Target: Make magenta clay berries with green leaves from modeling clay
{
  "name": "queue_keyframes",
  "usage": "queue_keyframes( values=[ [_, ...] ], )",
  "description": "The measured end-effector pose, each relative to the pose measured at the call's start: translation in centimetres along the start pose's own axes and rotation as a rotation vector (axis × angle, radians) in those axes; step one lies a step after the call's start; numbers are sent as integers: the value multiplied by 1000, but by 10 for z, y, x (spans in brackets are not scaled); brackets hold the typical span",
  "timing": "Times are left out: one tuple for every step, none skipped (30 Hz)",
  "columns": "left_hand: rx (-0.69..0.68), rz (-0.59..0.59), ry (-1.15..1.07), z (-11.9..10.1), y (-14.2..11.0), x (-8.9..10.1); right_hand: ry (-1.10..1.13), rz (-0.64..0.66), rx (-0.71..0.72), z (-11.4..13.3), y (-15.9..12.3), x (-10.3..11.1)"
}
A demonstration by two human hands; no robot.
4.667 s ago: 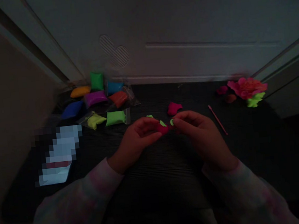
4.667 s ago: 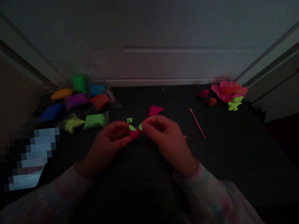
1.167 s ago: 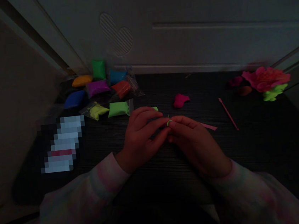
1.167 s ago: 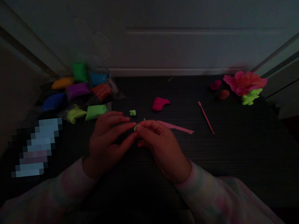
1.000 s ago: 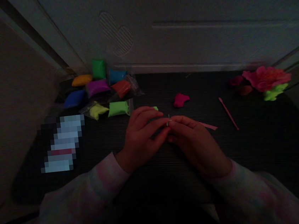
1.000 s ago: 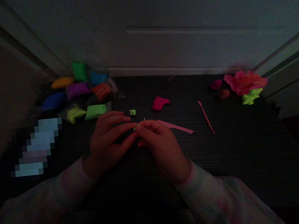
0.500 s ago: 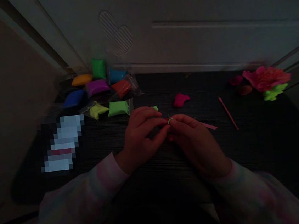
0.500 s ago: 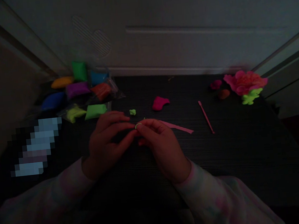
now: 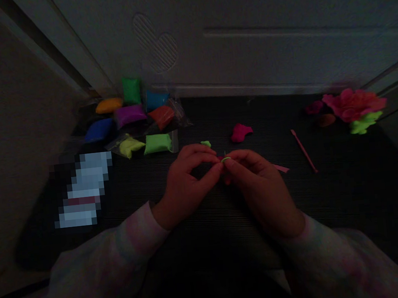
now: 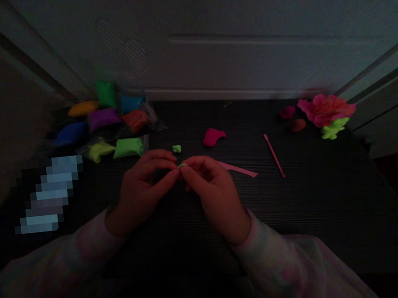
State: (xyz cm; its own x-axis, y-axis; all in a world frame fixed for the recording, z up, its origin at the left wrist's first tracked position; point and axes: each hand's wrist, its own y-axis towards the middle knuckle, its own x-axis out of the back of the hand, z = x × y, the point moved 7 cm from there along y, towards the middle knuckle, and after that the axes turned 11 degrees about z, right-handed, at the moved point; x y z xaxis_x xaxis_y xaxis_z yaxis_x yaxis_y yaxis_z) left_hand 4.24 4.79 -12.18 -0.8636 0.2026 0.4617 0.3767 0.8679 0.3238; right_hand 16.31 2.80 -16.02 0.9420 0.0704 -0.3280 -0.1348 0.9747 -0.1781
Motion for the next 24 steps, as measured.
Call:
queue_keyframes(
  values=[
    [6,2,-14,1,0,0,-4,0,4,1,0,0],
    [10,4,-24,1,0,-1,-4,2,9,1,-1,-1],
    [13,8,-30,2,0,-1,-4,5,13,2,-1,-1],
    [15,13,-32,2,0,-1,-6,8,16,2,-1,-2],
    [16,17,-31,1,0,-1,-8,9,19,2,-1,-2],
    [18,20,-30,1,1,-1,-9,7,23,2,-1,-2],
    [21,22,-29,1,1,-1,-11,7,24,2,-1,-2],
    [25,23,-30,2,1,-1,-18,9,25,2,-1,-2],
    [30,22,-31,2,1,-1,-30,10,23,2,0,-2],
    [35,19,-32,3,1,-1,-44,7,22,2,0,-1],
    [39,18,-33,4,1,-1,-59,5,24,2,0,0],
    [43,14,-34,4,1,-1,-73,5,28,3,0,0],
    [45,9,-35,5,1,-1,-82,4,35,3,0,1],
    [47,3,-35,5,1,0,-86,4,45,4,0,1],
    [48,0,-33,6,1,0,-90,8,57,5,-1,1],
    [48,-2,-30,6,1,0,-103,12,65,7,-1,1],
    [47,-1,-25,5,1,0,-130,11,69,8,-1,1],
    [47,2,-20,5,1,-1,-171,7,73,10,-2,2],
    [47,7,-15,5,1,-1,-225,-1,81,12,-3,2],
    [46,11,-11,4,1,-1,-289,-9,92,15,-4,2],
    [44,15,-7,3,1,-1,-357,-17,109,18,-5,2],
    [42,18,-4,3,1,-1,-421,-24,132,20,-6,1],
    [41,22,-1,2,1,-2,-476,-29,158,23,-6,1],
    [38,25,-1,2,1,-2,-524,-34,176,24,-7,1]
  ],
)
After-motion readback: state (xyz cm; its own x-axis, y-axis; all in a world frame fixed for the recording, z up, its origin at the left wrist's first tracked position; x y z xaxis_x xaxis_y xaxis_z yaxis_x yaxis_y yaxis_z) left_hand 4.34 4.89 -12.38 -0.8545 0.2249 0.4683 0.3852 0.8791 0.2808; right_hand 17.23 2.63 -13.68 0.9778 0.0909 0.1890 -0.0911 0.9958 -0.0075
